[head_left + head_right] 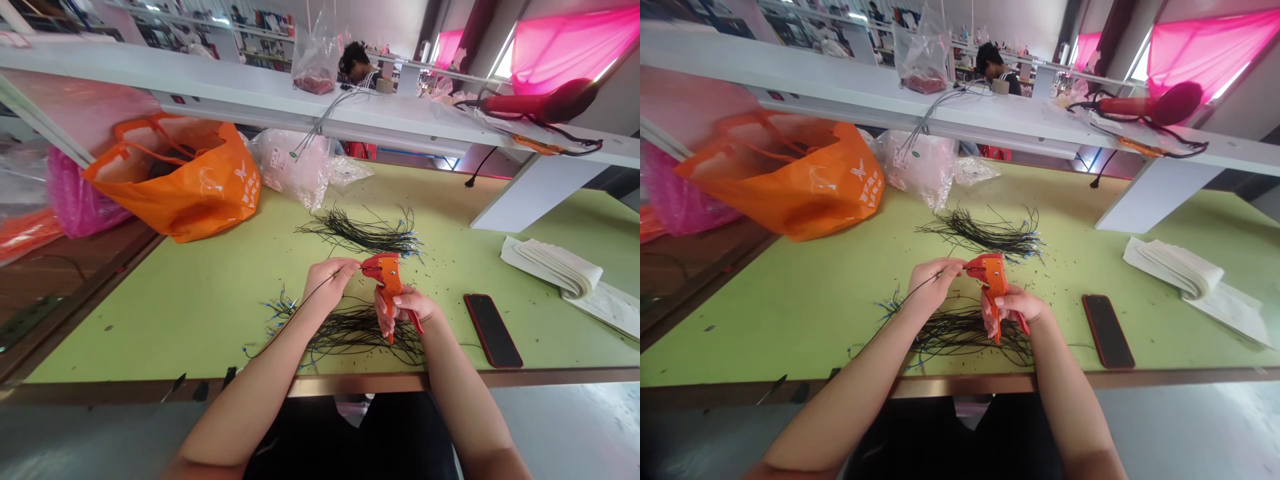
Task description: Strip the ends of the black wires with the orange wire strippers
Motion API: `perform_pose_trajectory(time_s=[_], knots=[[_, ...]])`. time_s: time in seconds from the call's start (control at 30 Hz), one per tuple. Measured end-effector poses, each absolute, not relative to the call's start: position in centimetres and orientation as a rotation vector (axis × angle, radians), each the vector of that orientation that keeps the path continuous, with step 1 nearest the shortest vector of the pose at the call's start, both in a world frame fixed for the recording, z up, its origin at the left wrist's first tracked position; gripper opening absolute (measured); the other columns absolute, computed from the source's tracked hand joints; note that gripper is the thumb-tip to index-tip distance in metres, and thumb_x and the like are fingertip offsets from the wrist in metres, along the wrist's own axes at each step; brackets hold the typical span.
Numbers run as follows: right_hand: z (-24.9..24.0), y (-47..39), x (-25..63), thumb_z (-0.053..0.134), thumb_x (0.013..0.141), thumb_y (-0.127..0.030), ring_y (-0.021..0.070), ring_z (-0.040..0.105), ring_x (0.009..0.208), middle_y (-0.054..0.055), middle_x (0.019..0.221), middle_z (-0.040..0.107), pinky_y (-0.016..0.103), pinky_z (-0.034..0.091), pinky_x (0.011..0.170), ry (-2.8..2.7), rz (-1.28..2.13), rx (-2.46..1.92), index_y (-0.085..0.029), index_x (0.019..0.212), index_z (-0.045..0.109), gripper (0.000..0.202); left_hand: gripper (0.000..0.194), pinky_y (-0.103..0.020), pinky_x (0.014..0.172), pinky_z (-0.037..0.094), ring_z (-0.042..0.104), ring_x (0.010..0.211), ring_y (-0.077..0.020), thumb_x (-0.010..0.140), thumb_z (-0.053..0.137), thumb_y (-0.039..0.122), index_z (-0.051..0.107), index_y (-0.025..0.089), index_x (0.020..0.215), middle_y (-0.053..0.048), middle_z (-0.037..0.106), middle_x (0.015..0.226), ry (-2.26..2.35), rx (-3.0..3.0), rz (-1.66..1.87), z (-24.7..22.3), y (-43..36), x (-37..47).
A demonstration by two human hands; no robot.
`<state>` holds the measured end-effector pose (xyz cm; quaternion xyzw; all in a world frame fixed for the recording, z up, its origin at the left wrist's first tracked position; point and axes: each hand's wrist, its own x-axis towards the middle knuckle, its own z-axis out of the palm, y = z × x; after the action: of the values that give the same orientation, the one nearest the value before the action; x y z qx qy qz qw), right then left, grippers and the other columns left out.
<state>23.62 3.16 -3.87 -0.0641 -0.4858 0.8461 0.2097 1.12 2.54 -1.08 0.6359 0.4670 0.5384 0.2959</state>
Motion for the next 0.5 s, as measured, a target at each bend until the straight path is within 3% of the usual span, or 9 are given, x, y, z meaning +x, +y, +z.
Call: perform_pose_trajectory(time_s=[0.2,0.4,0.5], knots=[[-4.3,3.1,23.5,0.071,0.091,-0.048,0.0162,0.064,0.059,0.001,0.067,0.063,0.033,0.060,0.062,-1.316,2.331,-0.190,-0.014,0.089,0.058,0.037,0.062,-0.030,0.072,0.053,0.068,0.072,-0.0177,0.102,0.036,0.064,0.076,0.020,0.083,-0.005,0.076,0.080,1.200,1.718,1.463,-0.9,2.2,1.1],[-4.4,3.3,23.6,0.069,0.091,-0.049,0.0157,0.063,0.058,0.001,0.067,0.062,0.033,0.059,0.063,-1.280,2.301,-0.137,-0.014,0.089,0.058,0.037,0.064,-0.030,0.061,0.044,0.055,0.058,-0.0161,0.102,0.033,0.065,0.047,0.023,0.055,-0.001,0.054,0.056,1.252,1.682,1.413,-0.2,2.3,1.1],[-4.5,3.2,23.3,0.070,0.090,-0.053,0.0178,0.065,0.061,0.003,0.069,0.064,0.035,0.060,0.064,-1.311,2.374,-0.097,-0.013,0.093,0.059,0.041,0.063,-0.030,0.059,0.042,0.052,0.055,-0.0157,0.101,0.033,0.064,0.047,0.023,0.056,0.000,0.051,0.054,1.257,1.704,1.327,0.0,2.2,1.2]])
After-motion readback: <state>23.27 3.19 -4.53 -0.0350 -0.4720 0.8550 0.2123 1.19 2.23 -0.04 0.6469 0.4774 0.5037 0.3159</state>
